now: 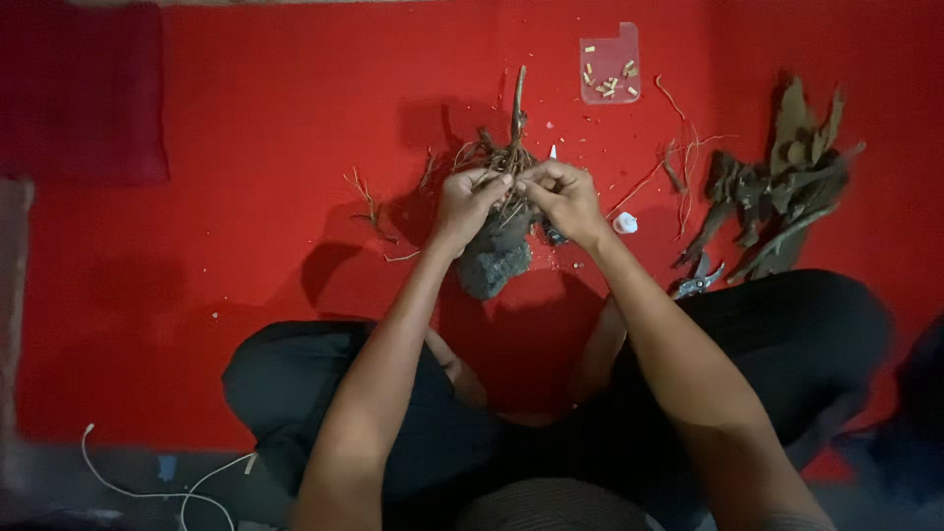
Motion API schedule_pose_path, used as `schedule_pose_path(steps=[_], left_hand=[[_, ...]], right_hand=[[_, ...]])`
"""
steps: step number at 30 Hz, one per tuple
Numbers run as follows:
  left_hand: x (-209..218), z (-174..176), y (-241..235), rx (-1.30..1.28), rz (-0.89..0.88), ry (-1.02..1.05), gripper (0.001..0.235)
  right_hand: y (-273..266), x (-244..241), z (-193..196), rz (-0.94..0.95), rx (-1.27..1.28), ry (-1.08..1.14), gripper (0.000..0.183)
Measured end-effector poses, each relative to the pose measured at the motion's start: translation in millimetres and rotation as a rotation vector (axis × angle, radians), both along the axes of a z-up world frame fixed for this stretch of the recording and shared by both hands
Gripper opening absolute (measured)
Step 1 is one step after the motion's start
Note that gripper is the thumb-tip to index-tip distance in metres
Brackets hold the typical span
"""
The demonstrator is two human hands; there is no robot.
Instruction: The person sits on a red floor and assembles a driftwood piece with roots onto a dark base. They use their hands to position the roots and then apply a white adhesive from a small tube to secure the assembly.
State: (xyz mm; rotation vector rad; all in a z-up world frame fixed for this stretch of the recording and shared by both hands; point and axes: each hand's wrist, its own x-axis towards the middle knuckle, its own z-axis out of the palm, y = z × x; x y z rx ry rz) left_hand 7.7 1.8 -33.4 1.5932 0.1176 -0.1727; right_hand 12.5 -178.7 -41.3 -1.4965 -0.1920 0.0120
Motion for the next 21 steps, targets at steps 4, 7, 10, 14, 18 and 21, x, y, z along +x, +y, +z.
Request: schedule_pose_path(steps=[4,7,10,14,18,21], left_hand=[[3.4,-1.6,-2.5,0.066,0.021,0.025,0.018],[8.8,-1.7,-4.3,0.101,0.033,-0.001,0.012],[7.9,7.3,-5.4,0.104,-0.001,-0.022,0.018],[9.0,20.3,-4.1,0.077,-0.095,-0.039,0.010],[9.8,27.9,6.7,0.054,-0.260,0.014,0.010],[2.2,56.4,10.2,-0.167,-0.299,0.252,0.008]], right_hand=[[1.2,-0.1,11.9,-0.017,0.023,0.018,0.012],[-2.9,5.3,11.9,-0.034,-0.177,-0.186,0.009],[-6.0,5.3,9.9,-0.014,-0.204,-0.154,0.010],[-7.9,-1.1,34.4,0.030,-0.149,-0.017,0.016],[-13.3,-4.9,39.7,0.161,-0.057,0.166,0.016],[-14.5,0.2,30.5,0.155,0.028,0.242,0.018]])
